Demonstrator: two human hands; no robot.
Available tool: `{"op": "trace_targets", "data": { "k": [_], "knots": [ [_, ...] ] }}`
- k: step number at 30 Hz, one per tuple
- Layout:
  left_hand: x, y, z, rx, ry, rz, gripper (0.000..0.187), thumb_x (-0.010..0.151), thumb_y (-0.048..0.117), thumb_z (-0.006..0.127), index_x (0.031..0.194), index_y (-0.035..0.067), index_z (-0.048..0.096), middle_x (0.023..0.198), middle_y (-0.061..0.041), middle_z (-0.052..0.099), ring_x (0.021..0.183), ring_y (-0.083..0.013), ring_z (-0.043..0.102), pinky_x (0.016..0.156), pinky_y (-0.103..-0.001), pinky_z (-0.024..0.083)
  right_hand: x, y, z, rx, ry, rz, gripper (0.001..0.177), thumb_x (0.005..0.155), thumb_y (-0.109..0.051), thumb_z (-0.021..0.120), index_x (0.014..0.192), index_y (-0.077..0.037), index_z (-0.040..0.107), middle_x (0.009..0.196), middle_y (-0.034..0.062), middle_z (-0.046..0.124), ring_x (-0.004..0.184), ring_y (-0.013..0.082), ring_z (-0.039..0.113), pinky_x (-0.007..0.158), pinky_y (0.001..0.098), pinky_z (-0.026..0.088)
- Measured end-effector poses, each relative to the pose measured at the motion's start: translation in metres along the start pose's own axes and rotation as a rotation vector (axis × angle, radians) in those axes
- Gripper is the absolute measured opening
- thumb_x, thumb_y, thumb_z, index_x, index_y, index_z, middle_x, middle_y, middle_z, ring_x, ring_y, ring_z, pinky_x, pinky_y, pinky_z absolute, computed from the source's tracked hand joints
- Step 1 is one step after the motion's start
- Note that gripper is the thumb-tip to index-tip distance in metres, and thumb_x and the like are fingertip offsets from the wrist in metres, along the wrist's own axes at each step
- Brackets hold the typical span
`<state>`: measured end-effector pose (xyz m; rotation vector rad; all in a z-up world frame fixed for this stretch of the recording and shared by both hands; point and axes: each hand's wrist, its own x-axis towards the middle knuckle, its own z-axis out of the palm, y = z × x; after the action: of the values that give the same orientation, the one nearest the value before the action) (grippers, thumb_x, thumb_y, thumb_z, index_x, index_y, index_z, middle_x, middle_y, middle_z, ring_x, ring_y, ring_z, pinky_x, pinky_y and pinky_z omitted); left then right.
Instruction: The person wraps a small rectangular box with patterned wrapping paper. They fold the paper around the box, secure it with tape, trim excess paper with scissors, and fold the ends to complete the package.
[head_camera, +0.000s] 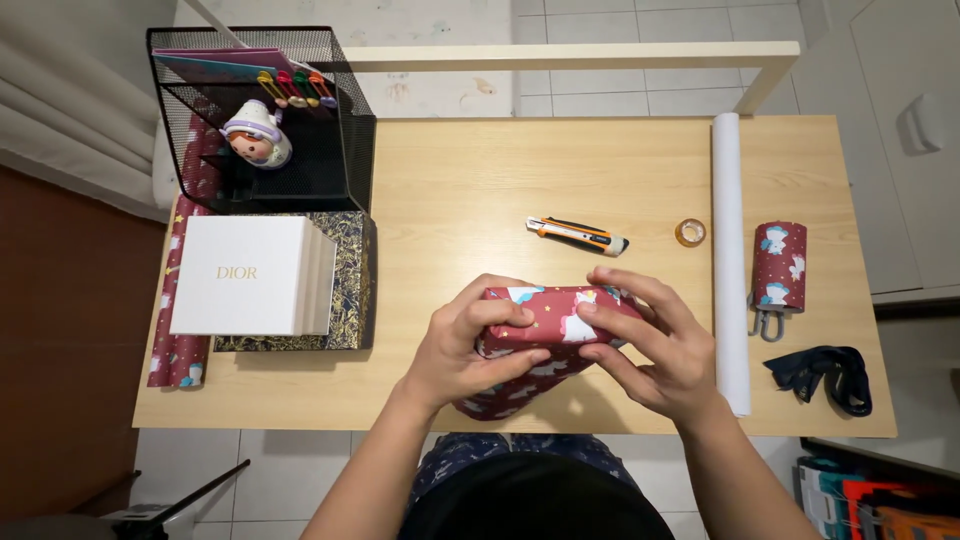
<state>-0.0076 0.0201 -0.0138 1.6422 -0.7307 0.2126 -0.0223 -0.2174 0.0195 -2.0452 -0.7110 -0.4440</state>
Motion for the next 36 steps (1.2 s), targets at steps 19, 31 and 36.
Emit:
{"op": "trace_targets", "data": {
  "k": [19,31,36],
  "knots": [
    [0.024,0.002,-0.028,0.178,-0.427,-0.441,0.076,0.076,0.028,0.087,0.139,0.013,0.046,0.109,-0.014,0.074,0.098,-0.0313,0.074,0.085,-0.039,0.057,-0.069,0.061,0.044,0.681,-0.129,0.589,0.095,0.072,-0.008,0.089,0.151,-0.007,0.036,0.14,0.016,0.055,0.125,0.0212,0.06,0.1,0.0351,0.054],
    [0.01,-0.044,-0.026,0.013,-0.402,-0.789,0.065,0.067,0.032,0.089,0.124,0.01,0.065,0.106,-0.012,0.08,0.099,-0.0204,0.076,0.091,-0.033,0.057,-0.116,0.268,0.052,-0.341,-0.03,0.836,0.042,0.097,-0.022,0.067,0.136,-0.007,0.063,0.137,0.0226,0.064,0.123,0.0356,0.065,0.108,0.0435,0.053],
    [-0.01,-0.068,-0.026,-0.124,-0.366,-0.975,0.073,0.063,0.024,0.091,0.13,0.008,0.066,0.114,-0.008,0.077,0.107,-0.02,0.072,0.096,-0.033,0.054,-0.134,0.258,0.073,-0.606,-0.438,0.53,0.079,0.087,-0.019,0.069,0.157,-0.008,0.033,0.156,0.034,0.027,0.138,0.0511,0.033,0.112,0.052,0.031]
  ]
}}
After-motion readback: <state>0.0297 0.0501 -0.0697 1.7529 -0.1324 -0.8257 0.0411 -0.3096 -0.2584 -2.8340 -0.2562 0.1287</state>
